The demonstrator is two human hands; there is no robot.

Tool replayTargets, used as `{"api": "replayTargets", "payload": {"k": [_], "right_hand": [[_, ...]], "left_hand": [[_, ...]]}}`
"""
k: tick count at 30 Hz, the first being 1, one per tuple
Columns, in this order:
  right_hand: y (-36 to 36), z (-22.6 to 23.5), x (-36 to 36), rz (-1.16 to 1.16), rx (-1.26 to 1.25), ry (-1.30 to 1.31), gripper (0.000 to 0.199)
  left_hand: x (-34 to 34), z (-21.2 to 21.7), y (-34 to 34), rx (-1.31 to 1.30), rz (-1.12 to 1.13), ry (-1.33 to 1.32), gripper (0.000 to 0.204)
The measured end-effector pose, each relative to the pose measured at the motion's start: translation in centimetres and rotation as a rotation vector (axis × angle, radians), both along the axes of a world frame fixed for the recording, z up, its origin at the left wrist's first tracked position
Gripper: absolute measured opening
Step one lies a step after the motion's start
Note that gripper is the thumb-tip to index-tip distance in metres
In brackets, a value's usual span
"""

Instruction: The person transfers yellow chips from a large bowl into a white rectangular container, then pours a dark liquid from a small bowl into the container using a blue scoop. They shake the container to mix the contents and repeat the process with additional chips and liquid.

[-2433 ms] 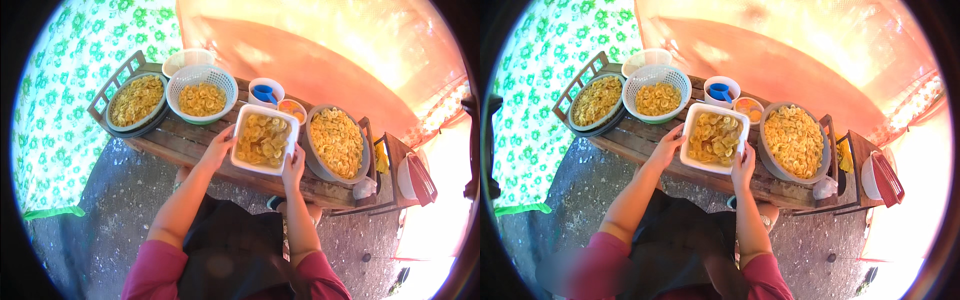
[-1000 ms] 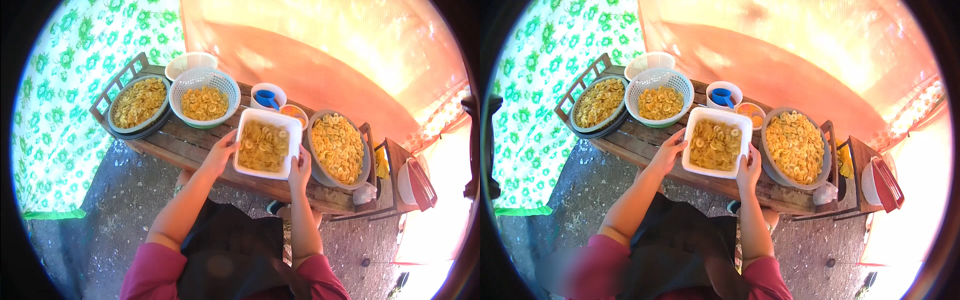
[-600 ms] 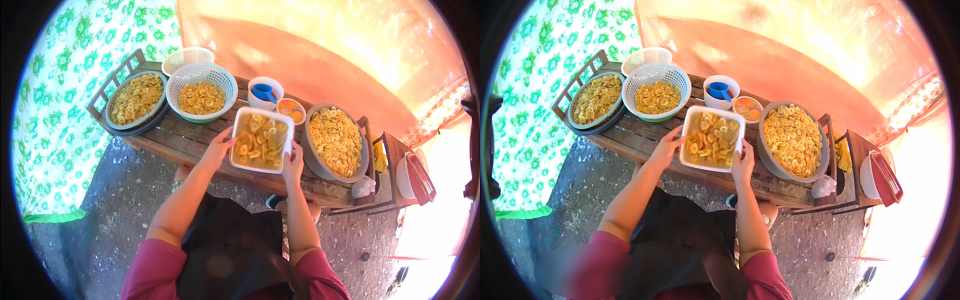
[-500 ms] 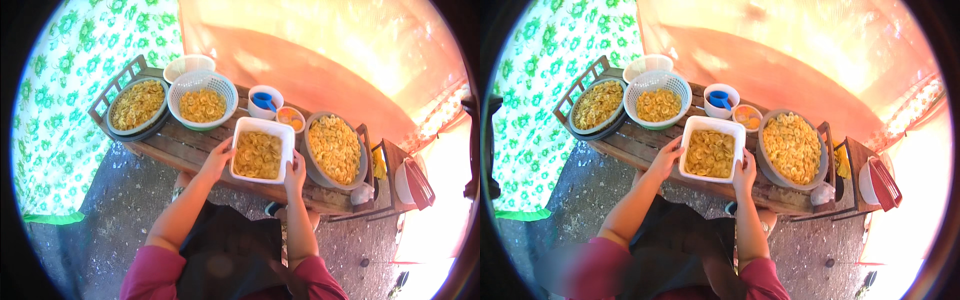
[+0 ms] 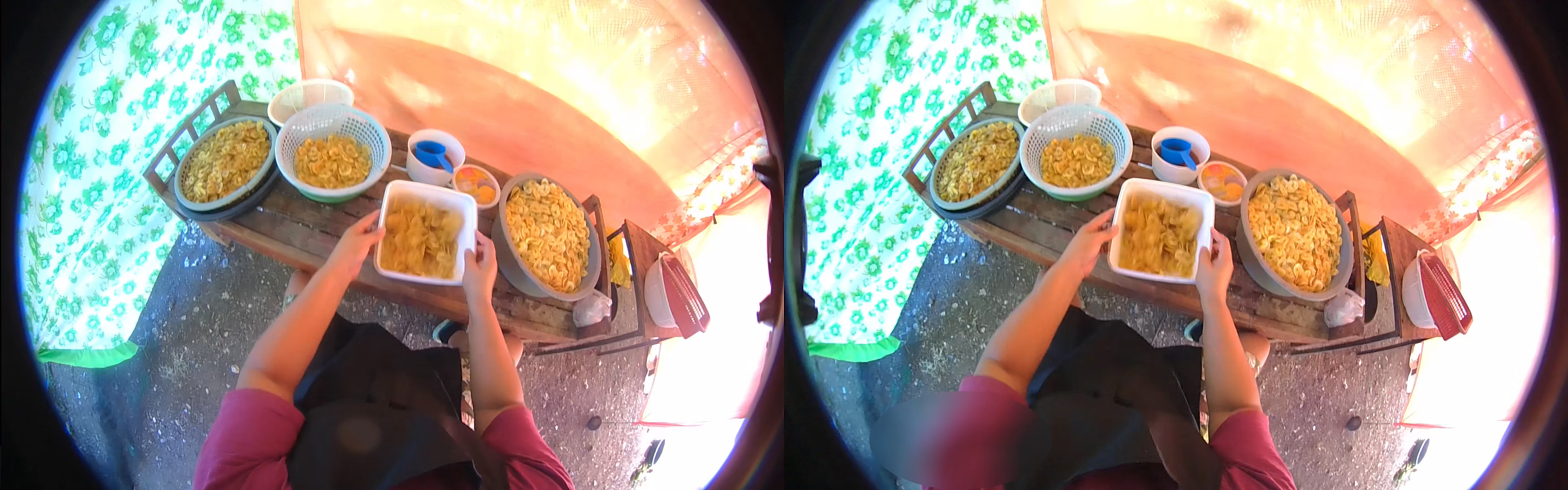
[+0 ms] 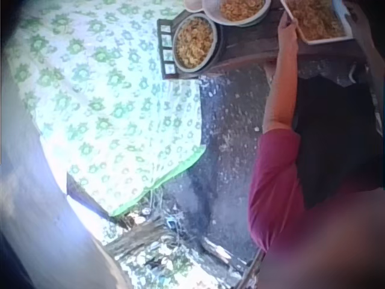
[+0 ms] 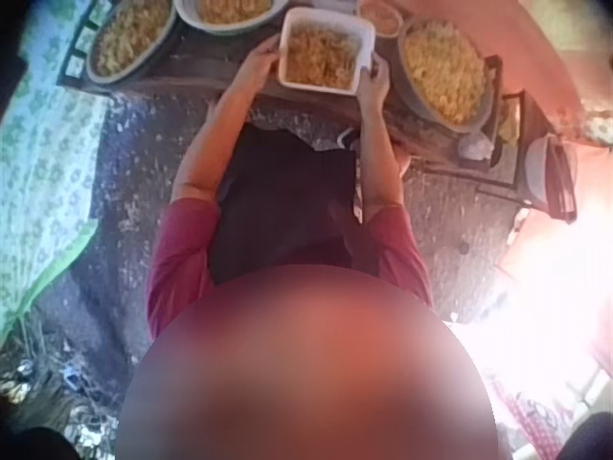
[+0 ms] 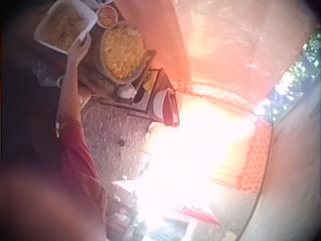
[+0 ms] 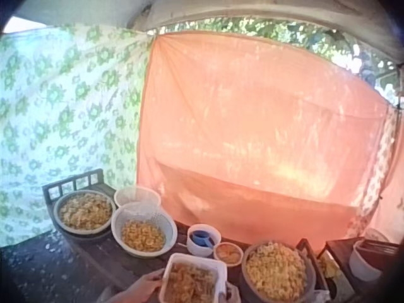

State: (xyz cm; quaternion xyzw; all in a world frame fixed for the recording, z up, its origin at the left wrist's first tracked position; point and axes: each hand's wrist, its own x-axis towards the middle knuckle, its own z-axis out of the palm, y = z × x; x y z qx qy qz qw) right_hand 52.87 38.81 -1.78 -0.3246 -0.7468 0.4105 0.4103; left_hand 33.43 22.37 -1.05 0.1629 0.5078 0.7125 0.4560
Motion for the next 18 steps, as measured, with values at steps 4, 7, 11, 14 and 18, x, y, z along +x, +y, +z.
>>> {"api": "replayTargets", "payload": {"k": [4,7,11,14,18], "right_hand": [[-0.2,-0.2,0.3,-0.008,0.350,0.170,0.037],[-0.3,-0.1,0.4,-0.009,-0.058,-0.103,0.038],[-0.8,0.3,0.5,0.000,0.219,0.241,0.039],[-0.1,1.1,0.5,0.010,-0.027,-0.192,0.038],[0.3,1.4,0.7,-0.023,-0.018,0.138,0.038]], "left_hand": [[-0.3,-0.3,0.1,0.103,0.014,0.017,0.053],[-0.3,-0.3,0.2,0.047,-0.027,0.000,0.053],[0.3,0.0,-0.1,0.082,0.015,0.004,0.052],[0.5,0.2,0.2,0.052,0.003,0.022,0.052],[-0.3,0.3,0.7,0.075,-0.003,0.019,0.050]]}}
